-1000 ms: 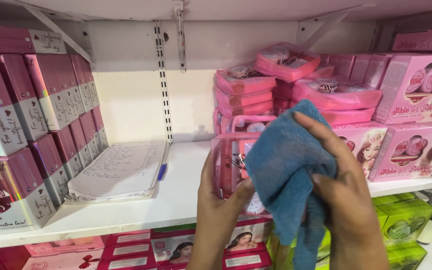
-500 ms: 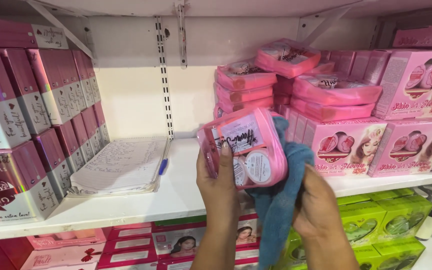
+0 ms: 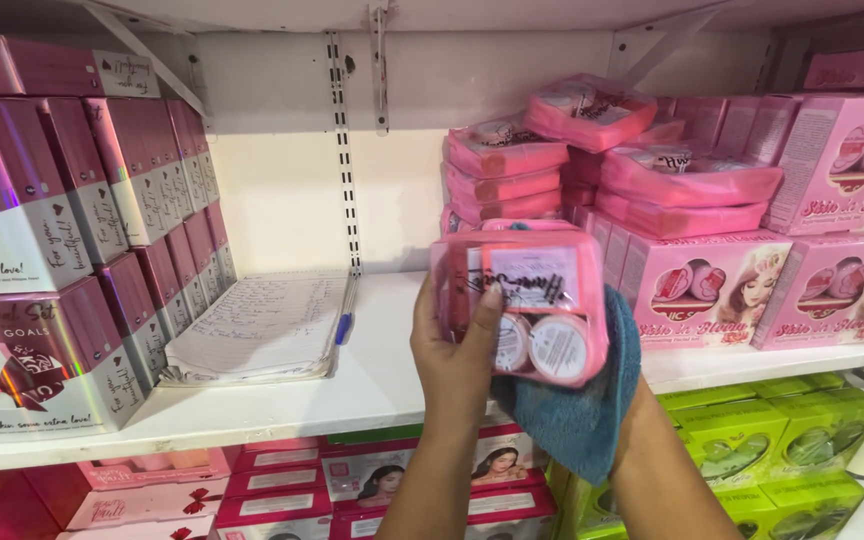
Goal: The person wipes the surface of pink cosmetic product packages with a blue cloth. They pick up each package from a shelf, wipe it thoroughly, and place it back on the shelf among other similar items.
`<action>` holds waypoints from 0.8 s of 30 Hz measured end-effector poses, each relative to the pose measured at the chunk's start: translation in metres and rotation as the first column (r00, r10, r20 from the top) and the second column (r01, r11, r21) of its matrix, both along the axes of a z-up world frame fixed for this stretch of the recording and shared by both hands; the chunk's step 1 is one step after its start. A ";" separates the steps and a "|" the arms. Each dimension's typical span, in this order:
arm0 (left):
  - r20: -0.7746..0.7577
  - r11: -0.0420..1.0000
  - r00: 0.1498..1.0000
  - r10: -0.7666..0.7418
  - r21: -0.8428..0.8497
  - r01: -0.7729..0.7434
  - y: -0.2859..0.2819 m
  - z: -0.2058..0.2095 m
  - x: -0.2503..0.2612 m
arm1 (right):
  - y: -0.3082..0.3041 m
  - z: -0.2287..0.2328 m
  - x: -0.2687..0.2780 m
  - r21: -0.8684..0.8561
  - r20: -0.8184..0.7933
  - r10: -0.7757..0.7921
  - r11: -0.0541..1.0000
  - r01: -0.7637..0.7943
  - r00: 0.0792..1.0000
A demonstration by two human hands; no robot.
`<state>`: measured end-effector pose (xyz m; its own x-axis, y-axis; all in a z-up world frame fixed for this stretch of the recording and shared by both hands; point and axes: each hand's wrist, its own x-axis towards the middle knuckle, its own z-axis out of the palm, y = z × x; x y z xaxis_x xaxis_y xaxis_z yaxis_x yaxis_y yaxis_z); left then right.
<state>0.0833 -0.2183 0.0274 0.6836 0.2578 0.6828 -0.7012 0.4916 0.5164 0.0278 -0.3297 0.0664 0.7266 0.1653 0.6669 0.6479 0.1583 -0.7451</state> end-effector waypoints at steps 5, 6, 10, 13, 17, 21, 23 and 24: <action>-0.012 0.981 0.984 0.178 -0.075 -0.178 -0.003 0.005 -0.009 | -0.021 -0.006 -0.011 -0.374 0.415 -0.628 0.543 0.752 0.659; -0.016 0.971 0.975 0.222 -0.083 -0.223 -0.004 0.005 -0.012 | -0.024 -0.007 -0.012 -0.387 0.541 -0.680 0.321 0.864 0.495; 0.042 0.942 0.942 0.333 0.023 -0.334 -0.005 0.005 -0.022 | -0.026 -0.009 -0.004 -0.212 0.539 -0.642 0.523 0.826 0.545; 0.166 0.954 0.943 0.290 0.033 -0.299 0.000 0.000 -0.021 | -0.030 -0.013 0.008 -0.021 0.549 -0.598 0.688 0.725 0.584; -0.024 0.964 0.965 -0.263 -0.048 0.261 0.009 -0.015 0.001 | -0.043 -0.020 0.034 0.213 0.387 -0.545 0.838 0.503 0.744; -0.050 0.770 0.769 -0.637 -0.001 0.637 0.024 -0.017 -0.007 | -0.044 -0.015 0.037 0.556 0.013 -0.301 0.795 0.243 0.953; -0.122 0.749 0.746 -0.655 0.027 0.662 0.031 -0.012 -0.010 | -0.041 -0.022 0.035 0.581 0.054 -0.335 0.776 0.243 0.941; -0.197 0.725 0.719 -0.667 0.052 0.687 0.035 -0.011 -0.012 | -0.038 -0.026 0.034 0.607 0.090 -0.369 0.757 0.242 0.925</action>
